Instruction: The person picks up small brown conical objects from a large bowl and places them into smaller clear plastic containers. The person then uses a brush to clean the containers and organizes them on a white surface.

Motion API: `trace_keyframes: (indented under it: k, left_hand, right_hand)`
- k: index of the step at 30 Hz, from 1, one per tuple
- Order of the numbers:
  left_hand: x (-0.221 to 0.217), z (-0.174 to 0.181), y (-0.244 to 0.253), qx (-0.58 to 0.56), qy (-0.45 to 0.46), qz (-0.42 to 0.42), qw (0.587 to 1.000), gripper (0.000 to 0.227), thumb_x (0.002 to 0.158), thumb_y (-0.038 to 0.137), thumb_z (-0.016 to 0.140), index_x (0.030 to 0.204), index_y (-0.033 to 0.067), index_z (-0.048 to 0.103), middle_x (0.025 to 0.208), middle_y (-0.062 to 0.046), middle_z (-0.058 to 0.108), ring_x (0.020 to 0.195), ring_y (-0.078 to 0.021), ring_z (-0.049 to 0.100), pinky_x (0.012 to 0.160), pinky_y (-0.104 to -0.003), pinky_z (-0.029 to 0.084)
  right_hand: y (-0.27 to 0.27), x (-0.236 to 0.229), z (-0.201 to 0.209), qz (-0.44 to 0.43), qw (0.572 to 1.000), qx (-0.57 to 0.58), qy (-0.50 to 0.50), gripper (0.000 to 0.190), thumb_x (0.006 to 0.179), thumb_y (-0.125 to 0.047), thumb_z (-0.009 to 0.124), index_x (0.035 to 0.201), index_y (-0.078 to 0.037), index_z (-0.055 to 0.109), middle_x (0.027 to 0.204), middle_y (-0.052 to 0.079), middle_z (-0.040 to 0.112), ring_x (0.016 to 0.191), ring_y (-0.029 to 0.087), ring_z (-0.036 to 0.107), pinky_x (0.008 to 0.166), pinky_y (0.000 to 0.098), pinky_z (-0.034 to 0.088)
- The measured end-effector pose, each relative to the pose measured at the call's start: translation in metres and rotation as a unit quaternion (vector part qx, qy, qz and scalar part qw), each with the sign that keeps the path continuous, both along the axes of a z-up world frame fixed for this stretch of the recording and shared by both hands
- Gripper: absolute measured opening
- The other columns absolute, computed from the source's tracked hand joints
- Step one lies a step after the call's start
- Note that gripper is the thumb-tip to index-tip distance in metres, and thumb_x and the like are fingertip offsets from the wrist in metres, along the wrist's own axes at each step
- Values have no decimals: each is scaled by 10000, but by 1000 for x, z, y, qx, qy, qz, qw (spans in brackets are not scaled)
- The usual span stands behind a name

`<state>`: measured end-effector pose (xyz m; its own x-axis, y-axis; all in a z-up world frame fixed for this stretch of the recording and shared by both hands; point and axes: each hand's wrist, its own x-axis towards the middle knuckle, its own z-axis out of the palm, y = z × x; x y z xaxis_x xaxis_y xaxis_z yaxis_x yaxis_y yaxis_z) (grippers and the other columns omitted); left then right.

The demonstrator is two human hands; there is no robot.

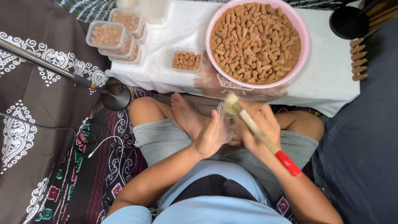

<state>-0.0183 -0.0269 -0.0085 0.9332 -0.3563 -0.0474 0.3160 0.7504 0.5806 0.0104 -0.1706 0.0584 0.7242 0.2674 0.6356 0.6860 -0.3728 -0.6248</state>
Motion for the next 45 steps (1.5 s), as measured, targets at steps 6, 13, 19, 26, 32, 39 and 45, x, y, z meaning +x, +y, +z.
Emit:
trace_keyframes:
  k: [6,13,19,26,32,39,45]
  left_hand:
    - [8,8,21,-81,1,-21,997,868,1012,713,241,1655,138,147,1548,-227,435,1345,-285,537,1056,-433,502]
    - [4,19,15,-136,21,24,990,794,1031,648,335,1620,119,269,1593,-213,374,1345,-298,527,1109,-402,461]
    - [3,-43,5,-59,23,10,998,652,1067,610,303,1434,137,563,1310,-91,644,1088,-165,653,995,-294,498]
    - [-1,-3,10,-152,5,-1,988,778,1051,620,289,1640,123,180,1567,-195,417,1360,-294,508,1050,-360,525]
    - [15,14,18,-127,-21,52,990,788,1030,566,410,1656,187,117,1648,-212,252,1461,-343,362,1125,-375,448]
    - [22,-11,7,-89,-30,74,993,780,1040,562,417,1666,244,78,1687,-154,196,1522,-286,256,1221,-410,268]
    - [40,5,50,35,-53,87,994,724,1025,553,441,1636,242,208,1617,-146,387,1503,-267,347,1216,-397,275]
  right_hand:
    - [8,-17,-6,68,993,40,85,283,885,-141,762,1129,2,757,961,218,701,859,422,713,720,489,570]
    - [28,-32,-8,36,995,57,80,388,729,-64,861,1112,-66,801,943,78,723,799,284,747,704,366,594]
    - [31,-18,4,-15,995,100,-20,228,926,-59,718,1119,62,720,1003,228,679,872,372,681,785,455,561]
    - [19,-10,-9,-3,997,78,5,272,870,-33,772,1132,31,739,1024,204,710,779,334,687,719,423,566]
    - [27,-29,-4,24,997,38,66,361,828,-59,754,1188,-54,772,997,118,721,726,304,712,657,394,588]
    - [25,-26,-28,3,998,24,55,379,851,-100,782,1226,-51,759,989,118,705,749,305,708,664,416,582]
    - [-38,-2,-41,-37,996,-2,77,343,891,-144,747,1212,-23,761,1013,180,705,878,358,679,761,441,560]
